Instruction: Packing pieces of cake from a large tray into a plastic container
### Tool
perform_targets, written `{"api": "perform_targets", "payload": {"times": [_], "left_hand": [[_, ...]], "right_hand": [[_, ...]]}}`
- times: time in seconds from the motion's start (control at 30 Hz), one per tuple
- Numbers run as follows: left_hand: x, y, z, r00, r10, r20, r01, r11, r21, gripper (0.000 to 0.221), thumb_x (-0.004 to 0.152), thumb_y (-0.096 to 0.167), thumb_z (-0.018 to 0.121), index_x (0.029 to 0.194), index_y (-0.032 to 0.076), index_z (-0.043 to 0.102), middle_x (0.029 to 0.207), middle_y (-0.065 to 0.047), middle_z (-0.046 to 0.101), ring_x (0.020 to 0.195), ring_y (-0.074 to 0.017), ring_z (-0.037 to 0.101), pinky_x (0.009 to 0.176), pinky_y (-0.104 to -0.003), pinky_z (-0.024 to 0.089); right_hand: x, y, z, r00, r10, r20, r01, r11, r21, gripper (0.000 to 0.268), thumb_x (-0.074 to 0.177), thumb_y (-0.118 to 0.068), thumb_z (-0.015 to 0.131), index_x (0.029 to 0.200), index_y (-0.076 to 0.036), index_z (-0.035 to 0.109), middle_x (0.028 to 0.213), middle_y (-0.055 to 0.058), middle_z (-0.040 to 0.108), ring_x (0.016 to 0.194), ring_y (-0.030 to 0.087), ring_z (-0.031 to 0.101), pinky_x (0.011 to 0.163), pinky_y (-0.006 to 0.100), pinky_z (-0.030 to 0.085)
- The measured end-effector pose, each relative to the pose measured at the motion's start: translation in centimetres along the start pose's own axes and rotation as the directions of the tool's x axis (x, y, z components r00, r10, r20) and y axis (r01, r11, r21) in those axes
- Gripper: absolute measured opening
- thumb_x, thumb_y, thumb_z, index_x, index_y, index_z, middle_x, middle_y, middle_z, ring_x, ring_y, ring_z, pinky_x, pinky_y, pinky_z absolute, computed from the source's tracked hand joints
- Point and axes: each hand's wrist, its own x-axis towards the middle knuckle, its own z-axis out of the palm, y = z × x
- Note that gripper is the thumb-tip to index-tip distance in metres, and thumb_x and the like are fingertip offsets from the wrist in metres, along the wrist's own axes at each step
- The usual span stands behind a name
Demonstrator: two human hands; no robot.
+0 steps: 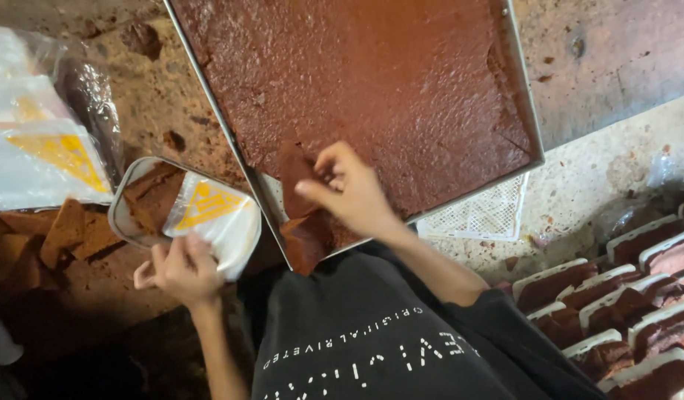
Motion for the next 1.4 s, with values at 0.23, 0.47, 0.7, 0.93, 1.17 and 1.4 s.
{"api": "perform_targets", "payload": {"times": [0.23, 0.47, 0.7, 0.93, 1.17, 1.4], "left_hand": [[0.4, 2.7, 0.6, 0.888, 0.094, 0.45, -0.193, 0.965, 0.179, 0.021, 0.098, 0.032, 0.073, 0.104, 0.012, 0.076, 0.094, -0.007, 0.071, 0.1, -0.0269, 0.067, 0.097, -0.041, 0.045], [0.7, 1.6, 0.8, 0.902, -0.012, 0.431, -0.078, 0.978, 0.192, 0.044, 0.09, 0.049, 0.083, 0.087, 0.009, 0.062, 0.076, -0.009, 0.062, 0.077, -0.0331, 0.07, 0.071, -0.039, 0.057], [-0.3, -0.4, 1.7, 0.958, 0.108, 0.264, -0.152, 0.977, 0.152, 0.054, 0.085, 0.044, 0.095, 0.063, 0.017, 0.054, 0.059, 0.001, 0.049, 0.057, -0.0237, 0.06, 0.058, -0.027, 0.051], [2.1, 3.9, 0.0, 0.892, -0.196, 0.406, 0.175, 0.981, 0.089, 0.011, 0.1, 0.018, 0.053, 0.092, 0.01, 0.052, 0.08, -0.02, 0.061, 0.084, -0.0425, 0.066, 0.082, -0.047, 0.047], [3.8, 5.5, -1.5, 0.893, -0.126, 0.432, 0.157, 0.987, -0.038, 0.02, 0.086, -0.008, 0.073, 0.098, 0.007, 0.076, 0.115, -0.016, 0.076, 0.079, -0.034, 0.072, 0.071, -0.043, 0.054], [4.8, 10.6, -1.5, 0.97, 0.017, 0.242, 0.009, 0.994, -0.106, 0.06, 0.074, -0.019, 0.079, 0.13, -0.004, 0.069, 0.128, -0.022, 0.068, 0.118, -0.0392, 0.067, 0.101, -0.044, 0.054]], "right_hand": [[1.7, -1.3, -4.2, 0.95, 0.245, 0.194, -0.298, 0.518, 0.802, 0.026, 0.101, -0.02, 0.062, 0.123, -0.007, 0.057, 0.092, 0.013, 0.065, 0.081, 0.024, 0.071, 0.071, 0.035, 0.061], [-0.2, -1.4, -2.3, 0.989, -0.032, -0.144, 0.034, 0.999, 0.009, 0.052, 0.097, -0.024, 0.074, 0.14, -0.009, 0.051, 0.127, 0.021, 0.064, 0.123, 0.04, 0.061, 0.107, 0.054, 0.045], [-0.9, 0.0, -2.2, 0.95, -0.291, -0.117, 0.252, 0.931, -0.265, 0.066, 0.091, -0.011, 0.081, 0.146, -0.002, 0.046, 0.121, 0.01, 0.067, 0.12, 0.03, 0.06, 0.11, 0.043, 0.045], [-1.5, -0.6, -2.9, 0.968, -0.237, -0.085, 0.213, 0.951, -0.227, 0.054, 0.094, -0.015, 0.075, 0.139, -0.001, 0.049, 0.129, 0.018, 0.057, 0.119, 0.04, 0.053, 0.105, 0.054, 0.043], [-2.8, 0.6, -1.7, 0.998, -0.06, -0.029, 0.066, 0.946, 0.319, 0.068, 0.075, 0.003, 0.071, 0.125, -0.009, 0.026, 0.123, 0.015, 0.035, 0.113, 0.03, 0.045, 0.103, 0.048, 0.043], [-4.6, -7.4, 2.1, 0.882, -0.461, 0.101, 0.449, 0.886, 0.116, 0.042, 0.094, -0.004, 0.073, 0.133, 0.003, 0.061, 0.132, 0.019, 0.064, 0.125, 0.039, 0.066, 0.104, 0.049, 0.056]]}}
